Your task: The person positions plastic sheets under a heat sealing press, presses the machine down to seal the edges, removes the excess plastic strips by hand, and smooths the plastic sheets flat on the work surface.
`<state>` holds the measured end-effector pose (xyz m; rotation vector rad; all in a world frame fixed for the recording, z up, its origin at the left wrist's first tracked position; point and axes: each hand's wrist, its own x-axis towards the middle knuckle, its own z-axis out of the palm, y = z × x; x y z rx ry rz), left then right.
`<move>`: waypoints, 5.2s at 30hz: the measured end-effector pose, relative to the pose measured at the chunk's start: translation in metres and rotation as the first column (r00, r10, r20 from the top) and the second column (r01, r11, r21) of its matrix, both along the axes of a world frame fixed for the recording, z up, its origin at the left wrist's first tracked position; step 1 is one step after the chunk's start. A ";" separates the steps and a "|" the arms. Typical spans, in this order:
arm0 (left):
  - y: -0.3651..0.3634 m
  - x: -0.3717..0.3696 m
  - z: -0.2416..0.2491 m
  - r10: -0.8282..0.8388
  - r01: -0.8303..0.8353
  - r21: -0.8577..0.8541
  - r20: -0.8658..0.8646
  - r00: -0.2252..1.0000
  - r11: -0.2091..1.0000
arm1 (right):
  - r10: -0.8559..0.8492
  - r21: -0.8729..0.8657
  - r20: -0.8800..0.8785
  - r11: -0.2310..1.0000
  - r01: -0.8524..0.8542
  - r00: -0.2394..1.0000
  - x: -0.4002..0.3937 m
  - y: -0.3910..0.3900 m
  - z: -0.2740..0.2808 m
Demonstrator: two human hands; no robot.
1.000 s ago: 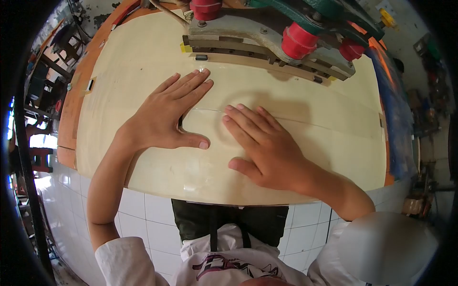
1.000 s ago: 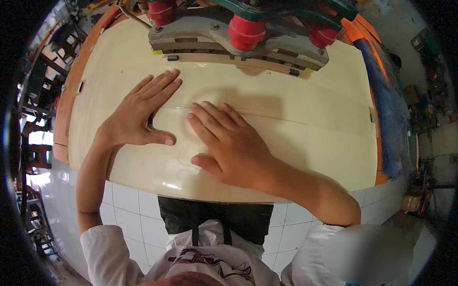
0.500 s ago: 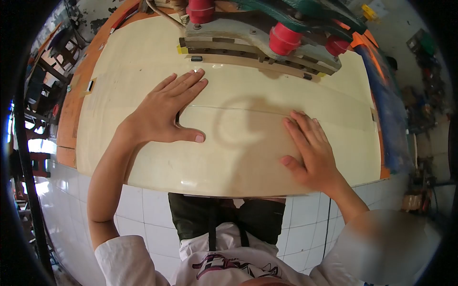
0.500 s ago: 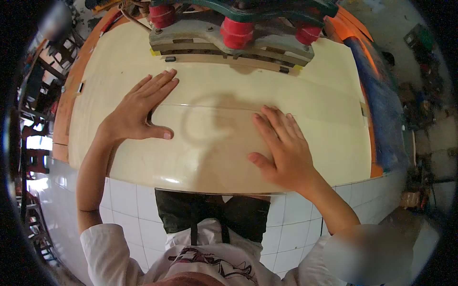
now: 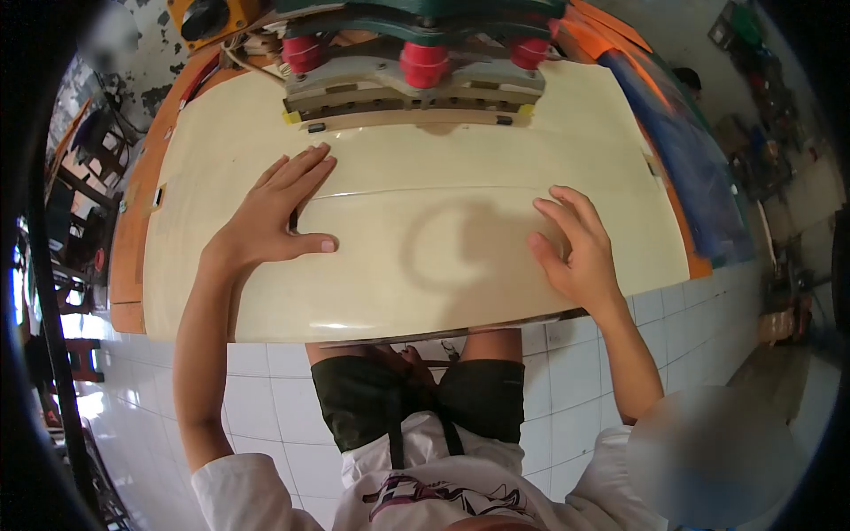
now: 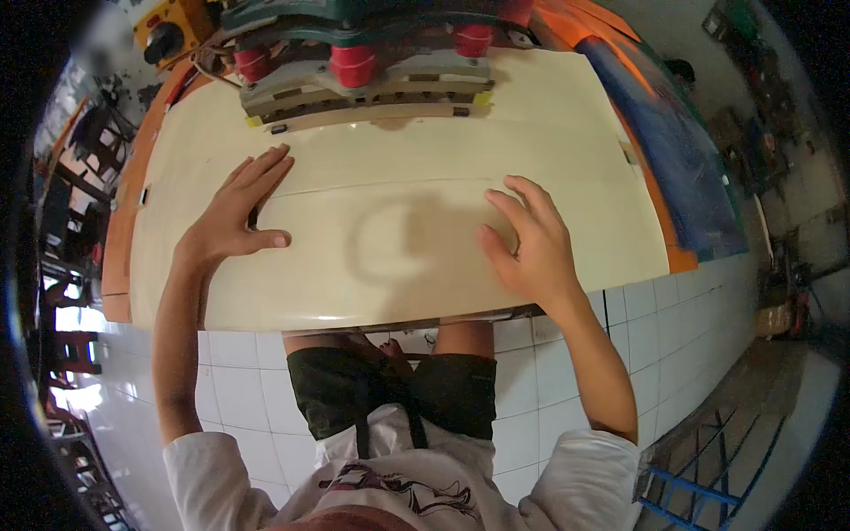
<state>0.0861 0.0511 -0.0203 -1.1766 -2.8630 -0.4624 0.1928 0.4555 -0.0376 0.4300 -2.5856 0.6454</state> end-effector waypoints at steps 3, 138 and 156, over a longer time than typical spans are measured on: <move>0.010 0.010 0.015 -0.062 0.065 0.055 -0.059 0.996 0.996 | 0.012 -0.043 -0.094 0.999 -0.016 0.995 0.004 0.001 -0.003; 0.071 0.105 -0.024 0.398 -0.365 0.175 -0.224 0.890 0.914 | 0.568 0.198 0.348 0.733 -0.651 0.746 -0.117 -0.123 0.021; 0.068 0.104 -0.020 0.407 -0.374 0.192 -0.185 0.894 0.908 | 0.606 0.250 0.263 0.709 -0.660 0.750 -0.138 -0.160 -0.002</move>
